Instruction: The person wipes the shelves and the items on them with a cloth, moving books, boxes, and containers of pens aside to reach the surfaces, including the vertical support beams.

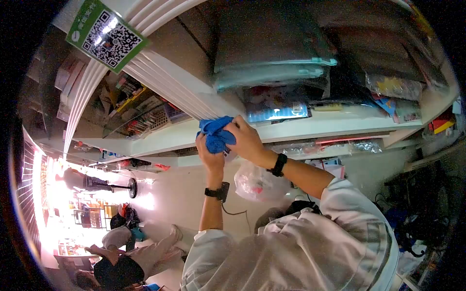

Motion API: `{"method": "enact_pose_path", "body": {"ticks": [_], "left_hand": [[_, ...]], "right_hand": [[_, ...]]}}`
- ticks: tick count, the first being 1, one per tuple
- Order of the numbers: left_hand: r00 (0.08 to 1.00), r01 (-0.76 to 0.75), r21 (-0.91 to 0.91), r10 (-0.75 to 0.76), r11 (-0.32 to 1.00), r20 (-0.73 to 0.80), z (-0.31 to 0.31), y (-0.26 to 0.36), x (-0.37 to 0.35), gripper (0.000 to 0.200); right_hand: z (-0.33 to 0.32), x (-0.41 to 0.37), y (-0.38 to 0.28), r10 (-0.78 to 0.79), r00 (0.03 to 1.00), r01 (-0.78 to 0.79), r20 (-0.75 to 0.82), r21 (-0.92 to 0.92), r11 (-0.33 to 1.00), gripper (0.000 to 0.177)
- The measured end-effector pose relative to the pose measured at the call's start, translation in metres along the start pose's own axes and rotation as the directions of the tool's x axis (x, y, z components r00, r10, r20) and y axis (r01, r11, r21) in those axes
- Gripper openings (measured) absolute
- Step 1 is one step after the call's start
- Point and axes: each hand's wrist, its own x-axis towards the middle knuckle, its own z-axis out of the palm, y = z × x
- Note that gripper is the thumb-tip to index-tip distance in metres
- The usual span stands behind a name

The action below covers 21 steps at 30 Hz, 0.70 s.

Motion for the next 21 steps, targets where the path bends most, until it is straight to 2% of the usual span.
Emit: {"method": "enact_pose_path", "body": {"ticks": [2,5,6,9,10,11,13,15,19,21], "left_hand": [[1.0,0.0,0.068,-0.001,0.998,0.015,0.001,-0.007,-0.003,0.043],[0.998,-0.064,-0.05,0.063,0.997,-0.016,0.011,-0.03,-0.009,0.043],[0.996,-0.085,-0.147,0.08,0.985,-0.041,0.014,-0.037,-0.008,0.043],[0.995,-0.081,-0.205,0.093,0.975,0.049,0.01,-0.061,-0.012,0.042],[0.983,-0.068,-0.187,0.098,0.98,0.158,0.003,-0.068,-0.006,0.043],[0.973,-0.065,-0.222,0.111,0.973,0.201,0.0,-0.083,-0.006,0.042],[0.952,-0.065,-0.301,0.15,0.951,0.267,-0.007,-0.108,0.004,0.039],[0.947,-0.069,-0.299,0.156,0.952,0.279,-0.024,-0.136,0.012,0.041],[0.948,-0.012,-0.275,0.099,0.961,0.302,-0.079,-0.216,0.028,0.05],[0.941,0.042,-0.171,0.018,0.984,0.337,-0.109,-0.257,0.038,0.055]], "right_hand": [[0.003,-0.001,0.004,-0.027,1.0,0.026,-0.006,-0.018,0.999,0.038],[0.015,-0.008,0.019,-0.075,0.997,0.073,-0.033,-0.052,0.996,0.04],[0.02,-0.009,0.019,-0.078,0.996,0.075,-0.04,-0.06,0.995,0.041],[0.038,-0.021,0.027,-0.091,0.993,0.077,-0.069,-0.181,0.98,0.043],[0.048,-0.026,0.027,-0.081,0.992,0.061,-0.095,-0.201,0.978,0.044],[0.06,-0.03,0.025,-0.072,0.99,0.044,-0.123,-0.222,0.974,0.045],[0.09,-0.032,0.02,-0.023,0.986,-0.022,-0.164,-0.269,0.963,0.046],[0.125,-0.032,0.017,0.01,0.982,-0.079,-0.19,-0.361,0.929,0.047],[0.209,0.002,-0.003,0.11,0.993,-0.12,-0.051,-0.253,0.96,0.05],[0.259,0.025,-0.004,0.108,0.991,-0.077,0.077,-0.329,0.941,0.051]]}}
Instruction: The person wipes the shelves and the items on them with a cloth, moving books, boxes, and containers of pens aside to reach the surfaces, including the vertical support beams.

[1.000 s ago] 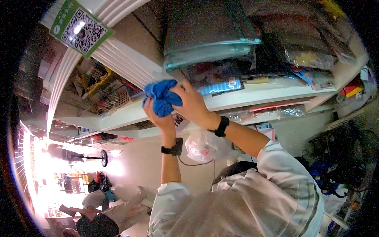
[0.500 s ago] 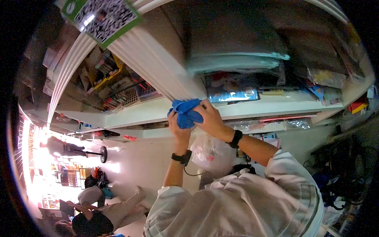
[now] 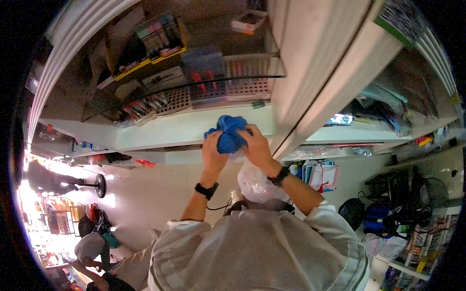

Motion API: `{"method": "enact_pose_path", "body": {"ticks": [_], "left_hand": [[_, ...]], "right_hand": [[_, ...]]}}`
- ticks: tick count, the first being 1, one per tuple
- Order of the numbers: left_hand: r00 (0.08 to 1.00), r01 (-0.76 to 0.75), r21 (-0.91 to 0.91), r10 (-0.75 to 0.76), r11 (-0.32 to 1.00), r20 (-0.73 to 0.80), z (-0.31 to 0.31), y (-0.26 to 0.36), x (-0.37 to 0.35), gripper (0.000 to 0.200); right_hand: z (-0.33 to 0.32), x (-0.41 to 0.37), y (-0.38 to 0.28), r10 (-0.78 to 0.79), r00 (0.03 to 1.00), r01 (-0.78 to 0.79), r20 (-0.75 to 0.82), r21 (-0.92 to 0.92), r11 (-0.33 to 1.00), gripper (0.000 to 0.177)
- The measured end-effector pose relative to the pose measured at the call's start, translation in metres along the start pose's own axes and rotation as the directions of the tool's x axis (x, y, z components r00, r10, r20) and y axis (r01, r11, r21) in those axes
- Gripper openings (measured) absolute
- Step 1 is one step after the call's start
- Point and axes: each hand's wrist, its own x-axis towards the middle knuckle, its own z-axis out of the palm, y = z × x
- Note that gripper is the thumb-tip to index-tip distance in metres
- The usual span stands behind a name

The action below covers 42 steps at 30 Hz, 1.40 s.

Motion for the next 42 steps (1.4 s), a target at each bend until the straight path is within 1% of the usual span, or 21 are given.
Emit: {"method": "enact_pose_path", "body": {"ticks": [2,3,5,6,9,12,13,16,17,19,22,23,25,26,28,31,34,37,40,42], "left_hand": [[0.99,0.129,0.132,-0.136,0.983,0.045,-0.031,-0.034,-0.008,0.059],[0.985,0.13,0.191,-0.149,0.973,0.09,-0.041,-0.055,-0.01,0.062],[0.986,0.103,0.236,-0.13,0.966,0.103,-0.045,-0.083,-0.009,0.065],[0.987,0.085,0.255,-0.117,0.963,0.112,-0.047,-0.092,-0.004,0.066],[0.959,0.107,0.435,-0.208,0.894,0.191,-0.034,-0.084,0.023,0.067],[0.901,0.063,0.34,-0.2,0.938,0.385,-0.012,-0.077,0.052,0.072],[0.894,0.026,0.331,-0.17,0.943,0.415,-0.001,-0.073,0.059,0.072],[0.863,-0.077,0.299,-0.087,0.951,0.498,0.022,-0.057,0.062,0.07],[0.855,-0.101,0.288,-0.065,0.952,0.514,0.024,-0.049,0.058,0.07],[0.832,-0.147,0.273,-0.031,0.951,0.553,0.023,-0.038,0.051,0.071],[0.813,-0.146,0.234,-0.018,0.961,0.582,0.004,-0.037,0.035,0.071],[0.818,-0.126,0.232,-0.032,0.965,0.575,-0.004,-0.04,0.031,0.07],[0.825,-0.085,0.23,-0.061,0.969,0.562,-0.02,-0.05,0.025,0.069],[0.841,-0.046,0.244,-0.094,0.969,0.532,-0.028,-0.056,0.022,0.069],[0.869,0.037,0.267,-0.163,0.963,0.467,-0.049,-0.069,0.017,0.068],[0.865,0.15,0.335,-0.288,0.93,0.411,-0.092,-0.085,0.014,0.066],[0.867,0.232,0.42,-0.383,0.877,0.32,-0.123,-0.103,0.009,0.065],[0.885,0.264,0.459,-0.403,0.848,0.235,-0.13,-0.121,0.009,0.061],[0.849,0.241,0.515,-0.435,0.823,0.299,-0.121,-0.12,0.023,0.057],[0.867,0.168,0.508,-0.371,0.845,0.331,-0.107,-0.121,0.033,0.055]], "right_hand": [[0.051,0.023,-0.011,-0.049,0.995,0.055,0.087,-0.068,0.996,0.051],[0.073,0.033,-0.017,-0.089,0.993,0.096,0.075,-0.105,0.99,0.05],[0.106,0.051,-0.025,-0.172,0.984,0.177,0.047,-0.185,0.967,0.047],[0.113,0.059,-0.023,-0.159,0.986,0.166,0.05,-0.202,0.965,0.046],[0.11,0.072,-0.012,-0.117,0.992,0.126,0.049,-0.253,0.959,0.041],[0.091,0.072,0.001,0.103,0.994,-0.084,0.03,-0.381,0.921,0.041],[0.085,0.068,0.007,0.114,0.993,-0.109,-0.015,-0.43,0.896,0.042],[0.06,0.049,0.016,0.23,0.973,-0.219,-0.033,-0.466,0.857,0.044],[0.05,0.041,0.016,0.264,0.964,-0.237,-0.008,-0.466,0.852,0.044],[0.037,0.024,0.012,0.27,0.963,-0.234,0.013,-0.459,0.857,0.044],[0.035,0.015,-0.004,0.253,0.966,-0.202,0.058,-0.444,0.873,0.046],[0.039,0.014,-0.007,0.212,0.976,-0.163,0.059,-0.45,0.878,0.049],[0.049,0.02,-0.017,0.191,0.973,-0.12,0.133,-0.414,0.902,0.049],[0.055,0.023,-0.022,0.181,0.968,-0.1,0.173,-0.393,0.914,0.049],[0.073,0.033,-0.035,0.081,0.974,-0.008,0.209,-0.329,0.944,0.046],[0.109,0.056,-0.044,-0.031,0.96,0.099,0.278,-0.235,0.967,0.045],[0.144,0.077,-0.06,-0.106,0.945,0.153,0.309,-0.129,0.98,0.047],[0.166,0.09,-0.072,-0.098,0.947,0.131,0.307,-0.088,0.987,0.05],[0.165,0.093,-0.07,-0.061,0.953,0.106,0.297,-0.138,0.985,0.052],[0.16,0.088,-0.063,-0.004,0.966,0.059,0.258,-0.207,0.977,0.048]]}}
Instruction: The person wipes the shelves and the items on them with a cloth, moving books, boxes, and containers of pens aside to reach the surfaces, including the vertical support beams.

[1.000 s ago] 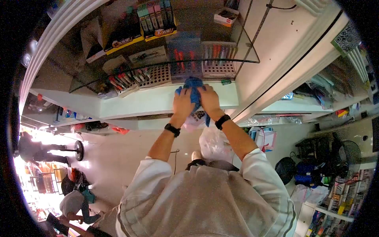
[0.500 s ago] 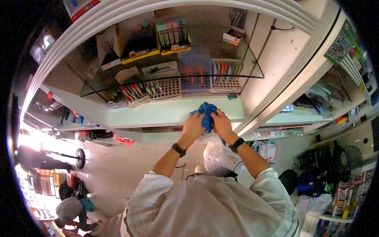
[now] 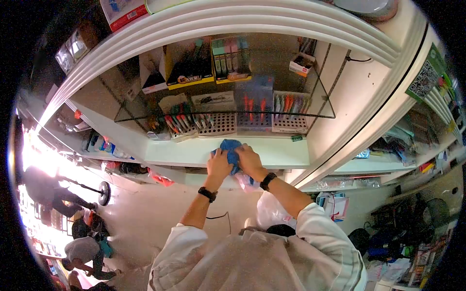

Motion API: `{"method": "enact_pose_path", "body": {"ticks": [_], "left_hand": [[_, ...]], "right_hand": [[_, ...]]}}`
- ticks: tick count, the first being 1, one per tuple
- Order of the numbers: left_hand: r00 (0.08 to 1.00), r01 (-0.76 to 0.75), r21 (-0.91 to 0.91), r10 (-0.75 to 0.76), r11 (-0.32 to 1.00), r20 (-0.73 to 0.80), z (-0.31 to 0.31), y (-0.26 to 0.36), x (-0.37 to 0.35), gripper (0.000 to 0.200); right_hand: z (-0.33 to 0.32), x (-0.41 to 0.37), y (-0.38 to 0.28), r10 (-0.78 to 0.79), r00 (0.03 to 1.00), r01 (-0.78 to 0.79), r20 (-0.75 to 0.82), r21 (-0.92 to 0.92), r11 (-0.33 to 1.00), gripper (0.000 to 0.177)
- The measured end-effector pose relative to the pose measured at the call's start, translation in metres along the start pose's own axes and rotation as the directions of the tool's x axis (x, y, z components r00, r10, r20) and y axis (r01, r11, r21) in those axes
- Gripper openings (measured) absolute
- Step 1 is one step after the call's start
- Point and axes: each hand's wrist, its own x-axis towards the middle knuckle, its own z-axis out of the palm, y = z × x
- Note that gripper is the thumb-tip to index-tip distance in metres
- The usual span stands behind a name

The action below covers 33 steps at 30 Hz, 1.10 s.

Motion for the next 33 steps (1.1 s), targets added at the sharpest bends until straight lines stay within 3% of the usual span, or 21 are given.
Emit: {"method": "enact_pose_path", "body": {"ticks": [8,16,22,26,28,32,33], "left_hand": [[0.969,-0.237,-0.05,0.239,0.97,0.06,0.034,0.081,0.028,0.056],[0.914,-0.379,-0.128,0.392,0.917,0.106,0.038,0.104,0.008,0.061],[0.96,-0.258,-0.162,0.271,0.953,0.066,0.028,0.075,-0.009,0.067],[0.995,-0.062,-0.094,0.069,0.994,0.077,0.008,0.033,-0.018,0.063],[0.996,0.033,-0.055,-0.028,0.998,0.085,-0.003,0.015,-0.021,0.061],[0.996,0.085,0.063,-0.086,0.994,0.009,0.003,0.011,-0.015,0.061],[0.993,0.108,0.076,-0.111,0.991,0.038,-0.004,0.022,-0.013,0.058]], "right_hand": [[-0.048,-0.053,0.05,0.233,0.966,-0.246,-0.112,-0.12,0.962,0.05],[-0.074,-0.091,0.047,0.299,0.948,-0.315,-0.113,-0.176,0.933,0.05],[-0.061,-0.071,0.045,0.139,0.99,-0.136,0.011,-0.147,0.98,0.05],[-0.027,-0.039,0.017,-0.004,1.0,0.004,0.005,-0.041,0.999,0.04],[-0.005,-0.021,0.007,-0.064,0.998,0.064,-0.012,-0.015,0.998,0.044],[0.005,-0.005,0.001,-0.032,0.999,0.033,-0.022,0.031,0.999,0.046],[-0.001,-0.01,0.003,-0.062,0.996,0.064,-0.058,0.03,0.997,0.031]]}}
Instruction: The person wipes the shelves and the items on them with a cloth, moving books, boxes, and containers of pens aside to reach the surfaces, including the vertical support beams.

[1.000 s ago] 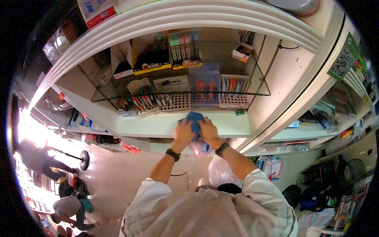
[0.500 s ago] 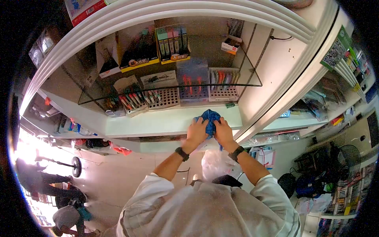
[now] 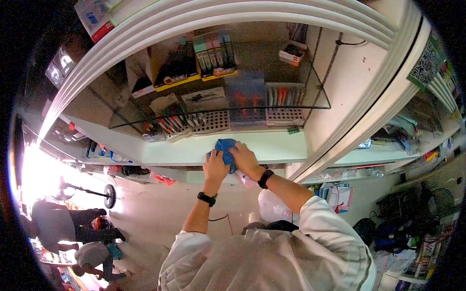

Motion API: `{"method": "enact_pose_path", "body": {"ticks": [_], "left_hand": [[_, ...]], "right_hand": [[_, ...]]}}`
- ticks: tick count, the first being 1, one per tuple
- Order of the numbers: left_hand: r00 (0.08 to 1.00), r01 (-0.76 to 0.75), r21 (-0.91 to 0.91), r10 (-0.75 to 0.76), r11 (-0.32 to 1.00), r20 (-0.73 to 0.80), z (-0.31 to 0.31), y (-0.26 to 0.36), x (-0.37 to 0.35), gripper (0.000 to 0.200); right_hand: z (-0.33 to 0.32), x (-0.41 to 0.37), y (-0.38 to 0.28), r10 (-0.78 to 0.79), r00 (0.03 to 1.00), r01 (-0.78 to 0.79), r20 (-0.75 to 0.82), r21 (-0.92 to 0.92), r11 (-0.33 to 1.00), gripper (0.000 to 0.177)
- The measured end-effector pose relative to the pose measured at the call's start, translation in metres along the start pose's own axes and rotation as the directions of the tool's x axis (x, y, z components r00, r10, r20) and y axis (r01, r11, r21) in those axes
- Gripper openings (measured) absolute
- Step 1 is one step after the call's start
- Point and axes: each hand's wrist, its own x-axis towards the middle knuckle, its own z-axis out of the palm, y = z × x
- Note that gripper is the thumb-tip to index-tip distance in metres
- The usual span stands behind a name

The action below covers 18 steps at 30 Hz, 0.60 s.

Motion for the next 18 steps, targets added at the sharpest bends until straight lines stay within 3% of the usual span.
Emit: {"method": "enact_pose_path", "body": {"ticks": [6,9,14,18], "left_hand": [[0.98,-0.158,0.141,0.172,0.977,-0.096,0.031,0.063,0.004,0.053],[0.958,-0.275,0.125,0.282,0.953,-0.05,0.043,0.108,0.008,0.054],[0.924,-0.383,0.11,0.382,0.917,0.035,0.055,0.18,-0.001,0.061],[0.888,-0.459,0.089,0.455,0.884,0.067,0.069,0.203,-0.012,0.064]], "right_hand": [[-0.039,-0.038,0.031,0.142,0.99,-0.142,-0.007,-0.106,0.984,0.033],[-0.069,-0.067,0.061,0.205,0.978,-0.21,-0.049,-0.159,0.965,0.036],[-0.103,-0.115,0.105,0.327,0.936,-0.339,-0.128,-0.085,0.937,0.045],[-0.118,-0.15,0.111,0.368,0.916,-0.376,-0.163,-0.02,0.926,0.057]]}}
